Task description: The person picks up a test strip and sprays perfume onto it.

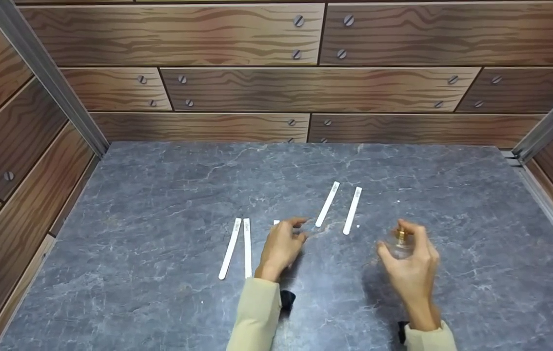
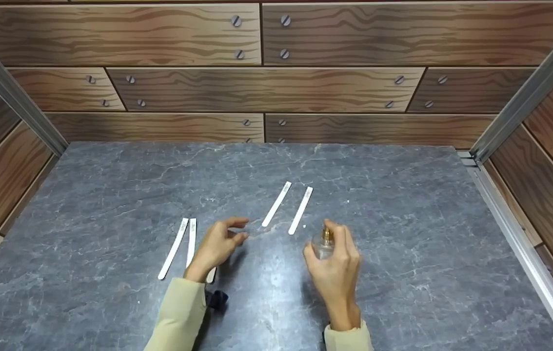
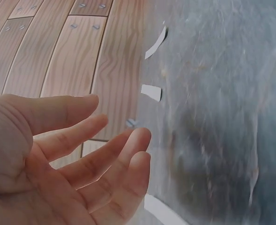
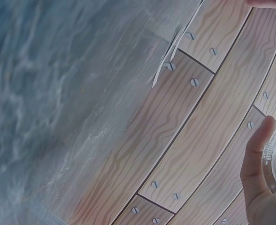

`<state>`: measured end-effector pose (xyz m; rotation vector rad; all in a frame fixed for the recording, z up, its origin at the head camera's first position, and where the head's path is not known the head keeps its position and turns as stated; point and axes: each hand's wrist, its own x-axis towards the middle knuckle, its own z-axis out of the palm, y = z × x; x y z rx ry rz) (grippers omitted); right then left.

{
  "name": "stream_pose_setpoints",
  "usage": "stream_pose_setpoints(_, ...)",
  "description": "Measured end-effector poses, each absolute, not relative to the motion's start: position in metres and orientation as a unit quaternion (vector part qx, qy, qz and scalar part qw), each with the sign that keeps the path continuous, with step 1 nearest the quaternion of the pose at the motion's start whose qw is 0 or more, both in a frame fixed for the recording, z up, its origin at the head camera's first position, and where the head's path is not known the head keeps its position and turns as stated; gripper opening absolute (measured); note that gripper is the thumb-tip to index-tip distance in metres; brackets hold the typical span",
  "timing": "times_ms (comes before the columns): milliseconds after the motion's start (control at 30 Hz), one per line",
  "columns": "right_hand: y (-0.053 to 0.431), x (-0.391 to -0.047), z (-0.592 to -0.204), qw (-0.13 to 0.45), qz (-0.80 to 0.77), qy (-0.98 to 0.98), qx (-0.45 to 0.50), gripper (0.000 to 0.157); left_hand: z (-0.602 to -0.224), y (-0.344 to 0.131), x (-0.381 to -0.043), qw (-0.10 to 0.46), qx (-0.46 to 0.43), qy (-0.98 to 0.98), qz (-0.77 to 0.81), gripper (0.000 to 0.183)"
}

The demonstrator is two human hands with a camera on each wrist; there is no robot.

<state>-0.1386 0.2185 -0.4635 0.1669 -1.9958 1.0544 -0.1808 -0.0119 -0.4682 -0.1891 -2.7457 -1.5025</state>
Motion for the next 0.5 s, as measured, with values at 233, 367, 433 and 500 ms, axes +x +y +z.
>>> stream_pose_setpoints(233,0.217,-0.138,-0.465,0.42,0.421,-0.802,0.062,0.051,-0.467,-0.024,-0.169,0.031,-0.054,-0.875,-0.481,0.032)
stream_pose_setpoints(367,0.216,-0.137,-0.463,0.42,0.418,-0.803,0.061,0.052,-0.466,-0.031,-0.164,0.025,-0.043,-0.875,-0.482,0.032)
stream_pose_setpoints(433,0.215,-0.137,-0.463,0.42,0.42,-0.802,0.064,0.052,-0.465,-0.035,-0.162,0.028,-0.041,-0.875,-0.482,0.033)
stream_pose_setpoints(500,0.215,-0.137,-0.463,0.422,0.421,-0.8,0.066,0.052,-0.465,-0.04,-0.16,0.038,-0.042,-0.876,-0.48,0.033)
